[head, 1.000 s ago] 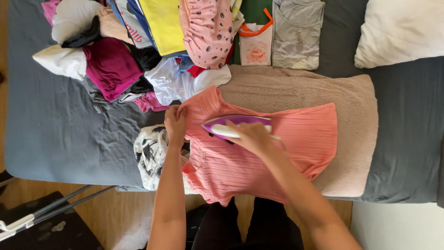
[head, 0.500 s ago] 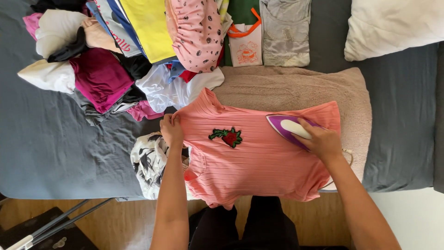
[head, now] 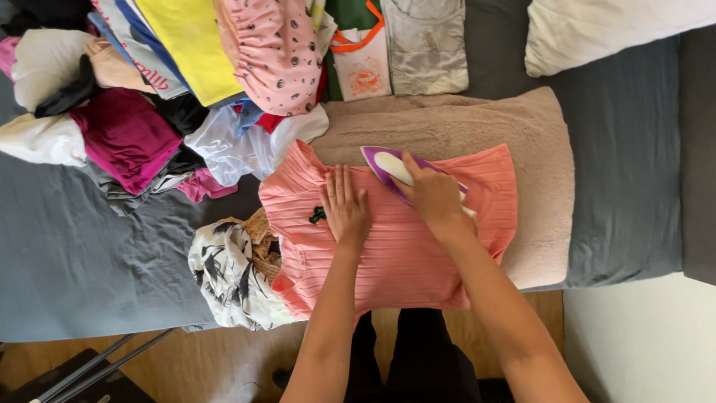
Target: The person irons a pink short-sleeved top with a strawberry design on a towel placed on a bed. They smooth the fabric, iron the front and back, and then fold the garment neatly before placing it aside.
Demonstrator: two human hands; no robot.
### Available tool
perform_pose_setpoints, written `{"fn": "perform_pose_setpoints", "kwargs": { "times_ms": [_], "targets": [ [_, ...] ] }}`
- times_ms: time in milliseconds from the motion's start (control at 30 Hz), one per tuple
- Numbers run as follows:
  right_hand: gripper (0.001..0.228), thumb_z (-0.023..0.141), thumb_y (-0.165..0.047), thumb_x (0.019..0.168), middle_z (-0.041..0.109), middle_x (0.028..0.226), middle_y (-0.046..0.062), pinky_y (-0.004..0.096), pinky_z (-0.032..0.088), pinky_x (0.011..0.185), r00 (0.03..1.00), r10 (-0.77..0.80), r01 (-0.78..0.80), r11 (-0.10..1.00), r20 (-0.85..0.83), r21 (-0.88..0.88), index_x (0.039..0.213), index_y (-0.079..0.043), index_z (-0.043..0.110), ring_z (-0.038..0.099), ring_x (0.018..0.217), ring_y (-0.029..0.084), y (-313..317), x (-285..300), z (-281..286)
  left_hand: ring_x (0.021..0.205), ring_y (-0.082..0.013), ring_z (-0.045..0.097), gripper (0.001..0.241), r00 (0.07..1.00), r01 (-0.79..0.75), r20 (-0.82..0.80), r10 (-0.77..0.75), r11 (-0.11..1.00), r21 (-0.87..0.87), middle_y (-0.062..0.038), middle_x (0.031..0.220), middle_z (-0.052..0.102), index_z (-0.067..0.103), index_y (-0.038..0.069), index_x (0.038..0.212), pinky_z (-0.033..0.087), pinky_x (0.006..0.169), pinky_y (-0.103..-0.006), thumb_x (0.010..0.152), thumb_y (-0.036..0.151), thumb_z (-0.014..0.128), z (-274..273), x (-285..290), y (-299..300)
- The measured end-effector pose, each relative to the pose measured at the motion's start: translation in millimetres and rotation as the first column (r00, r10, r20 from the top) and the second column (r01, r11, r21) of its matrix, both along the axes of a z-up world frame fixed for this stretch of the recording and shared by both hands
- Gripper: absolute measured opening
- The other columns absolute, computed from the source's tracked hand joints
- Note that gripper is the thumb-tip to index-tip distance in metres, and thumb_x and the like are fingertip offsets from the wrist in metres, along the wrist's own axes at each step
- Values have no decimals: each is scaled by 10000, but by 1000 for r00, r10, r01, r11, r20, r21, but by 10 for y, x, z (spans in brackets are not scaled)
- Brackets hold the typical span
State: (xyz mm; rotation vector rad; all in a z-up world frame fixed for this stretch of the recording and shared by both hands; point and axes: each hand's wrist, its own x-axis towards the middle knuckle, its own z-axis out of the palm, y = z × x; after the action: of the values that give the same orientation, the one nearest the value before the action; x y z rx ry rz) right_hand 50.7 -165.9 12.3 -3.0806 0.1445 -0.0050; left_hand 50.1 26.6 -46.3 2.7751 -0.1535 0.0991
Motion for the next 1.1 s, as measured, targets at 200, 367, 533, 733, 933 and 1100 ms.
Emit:
{"fn": "perform_pose_setpoints", "kwargs": {
  "times_ms": [200,367,533,733,933,1100],
  "targets": [
    [599,626,-668,915,730,699,57,339,582,619,957,-284,290,950,64,-113,1412,-333,633,759,673,226,-815,-1184,447,1571,-240,170,636,999,-39,-32,41,997,61,-8,1707,225,237,214,1642,87,1274,-468,1086,523,244,-43,31,-60],
    [612,641,-736,886,698,630,57,361,594,598,908,-397,416,896,138,-157,1377,-370,660,747,625,245,-1125,-1792,-78,1579,-235,134,657,996,-48,-68,54,995,89,28,1714,176,210,232,1644,74,1278,-477,1074,557,248,-131,38,-71],
    [568,673,-622,954,721,673,143,414,580,572,879,-443,441,896,173,55,1405,-278,649,752,648,316,-958,-1200,125,1582,-230,109,657,995,-56,-81,65,992,114,33,1717,159,190,232,1648,62,1282,-476,1078,557,229,-165,65,-73],
    [583,606,-653,945,762,795,159,492,602,616,916,-397,398,918,62,-3,1420,-317,590,758,692,368,-1150,-577,103,1574,-240,153,647,997,-67,-16,70,990,125,25,1709,192,210,229,1645,94,1274,-489,1082,543,265,-251,109,-85],
    [603,522,-699,960,764,820,116,455,607,616,964,-264,265,957,21,-115,1433,-331,587,767,695,336,-1737,-1076,124,1569,-242,171,638,998,-61,37,56,989,132,24,1705,210,219,227,1644,114,1267,-489,1088,532,289,-220,35,-81],
    [609,542,-727,998,775,821,87,394,607,604,922,-364,384,903,130,-196,1367,-260,671,765,669,290,-2224,-1397,60,1571,-244,164,647,998,-60,25,58,991,117,23,1703,217,226,233,1641,85,1271,-484,1080,548,296,-194,2,-61]
  ]
}}
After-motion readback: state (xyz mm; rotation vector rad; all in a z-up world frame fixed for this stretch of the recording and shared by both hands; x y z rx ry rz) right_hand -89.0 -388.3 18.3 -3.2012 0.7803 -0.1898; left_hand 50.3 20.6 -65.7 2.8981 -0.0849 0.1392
